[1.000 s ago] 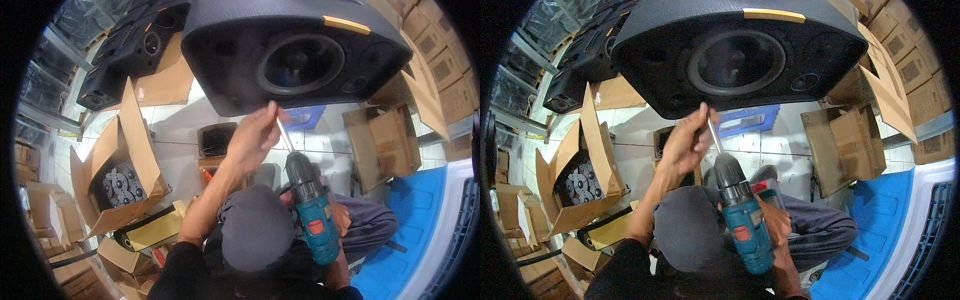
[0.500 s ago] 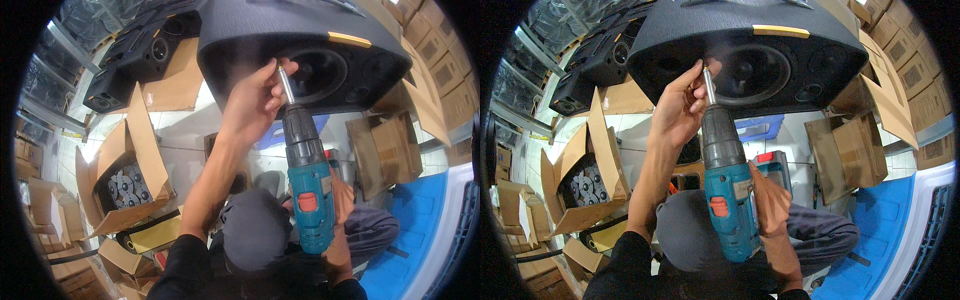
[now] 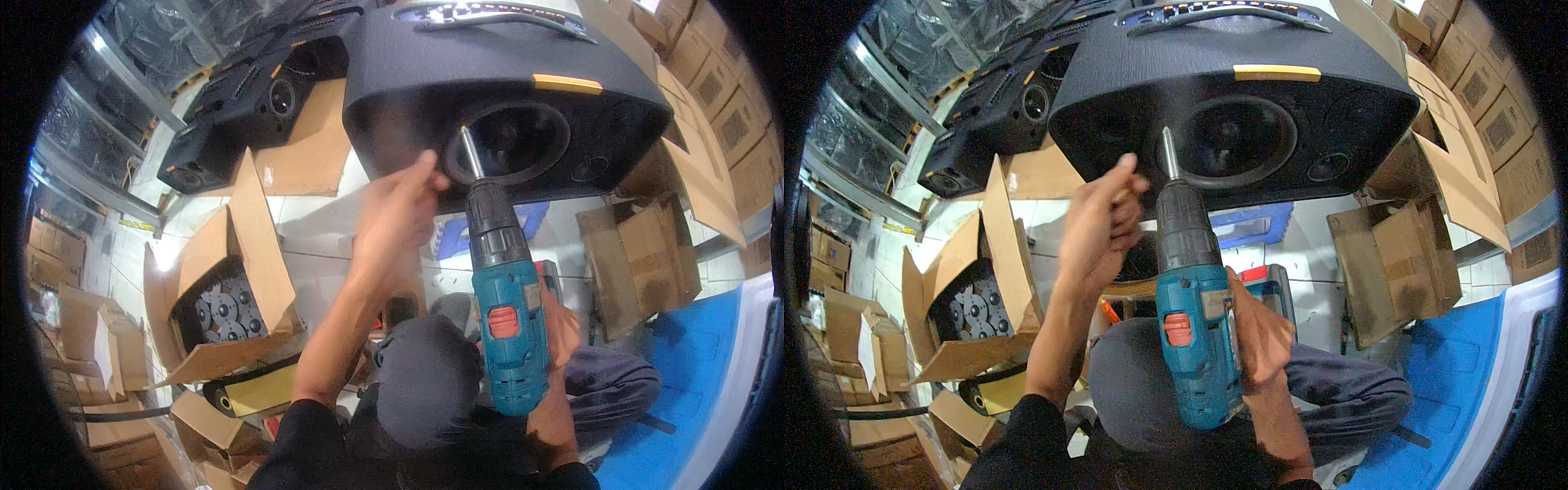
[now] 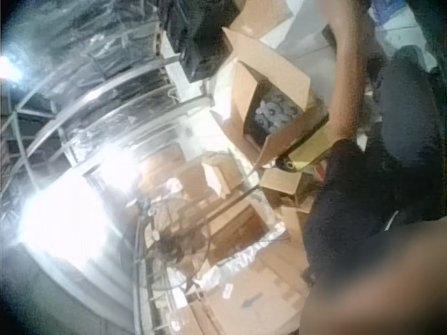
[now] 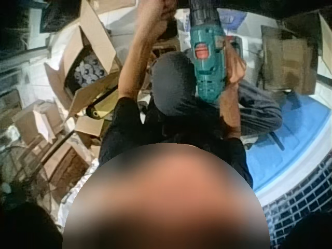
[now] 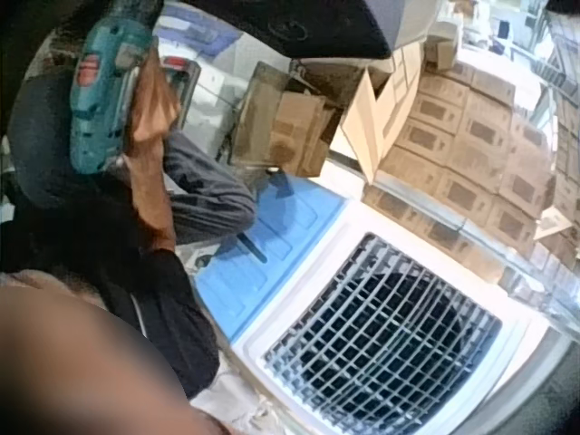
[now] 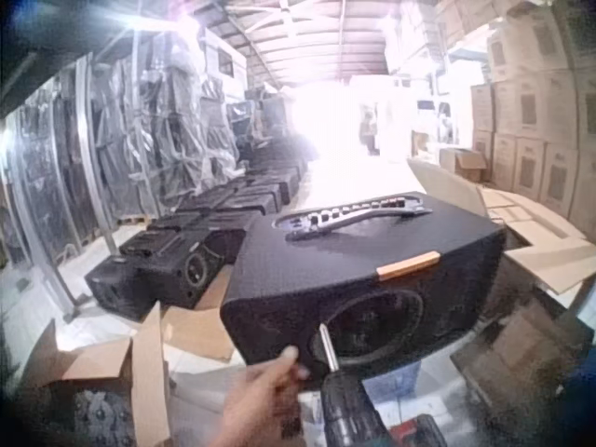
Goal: The person uses a cordless drill to fasten screws into a portable speaker, then wipes the surface with a cloth. The person places the finished speaker on a stack of similar units.
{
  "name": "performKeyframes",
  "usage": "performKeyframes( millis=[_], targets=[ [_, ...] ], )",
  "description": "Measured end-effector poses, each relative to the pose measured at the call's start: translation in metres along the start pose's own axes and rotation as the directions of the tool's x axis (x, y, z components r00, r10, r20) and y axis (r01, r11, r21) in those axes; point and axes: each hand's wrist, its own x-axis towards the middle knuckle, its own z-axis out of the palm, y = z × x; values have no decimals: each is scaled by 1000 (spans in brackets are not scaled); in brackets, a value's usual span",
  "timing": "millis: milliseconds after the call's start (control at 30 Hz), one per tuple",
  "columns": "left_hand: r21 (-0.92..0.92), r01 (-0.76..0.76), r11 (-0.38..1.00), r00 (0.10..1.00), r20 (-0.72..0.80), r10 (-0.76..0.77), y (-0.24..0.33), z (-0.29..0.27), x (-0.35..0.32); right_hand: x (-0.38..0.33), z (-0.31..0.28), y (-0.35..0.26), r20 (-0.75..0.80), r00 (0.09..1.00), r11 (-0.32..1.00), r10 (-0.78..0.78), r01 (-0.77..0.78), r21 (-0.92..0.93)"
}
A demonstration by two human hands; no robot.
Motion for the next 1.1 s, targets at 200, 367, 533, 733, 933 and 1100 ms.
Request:
performKeyframes(
  millis=[200,367,533,733,933,1100],
  targets=[
    [335,-853,400,433,26,901,103,-12,42,-13,20,10,88,978,976,188,-196,95],
    [829,-556,-53,513,393,763,165,38,137,5,21,-3,-167,983,997,-70,64,-42],
    [841,-472,-263,592,524,612,147,54,164,12,14,-8,-127,986,991,-112,100,-94],
    [725,-539,-429,477,682,554,142,46,168,-33,28,29,153,956,956,249,-268,121],
    [709,-554,-437,478,700,530,141,47,173,-46,16,43,641,550,521,536,-812,262],
    [698,-565,-440,468,710,526,141,46,171,-36,14,29,617,577,534,536,-797,281]
  ],
)
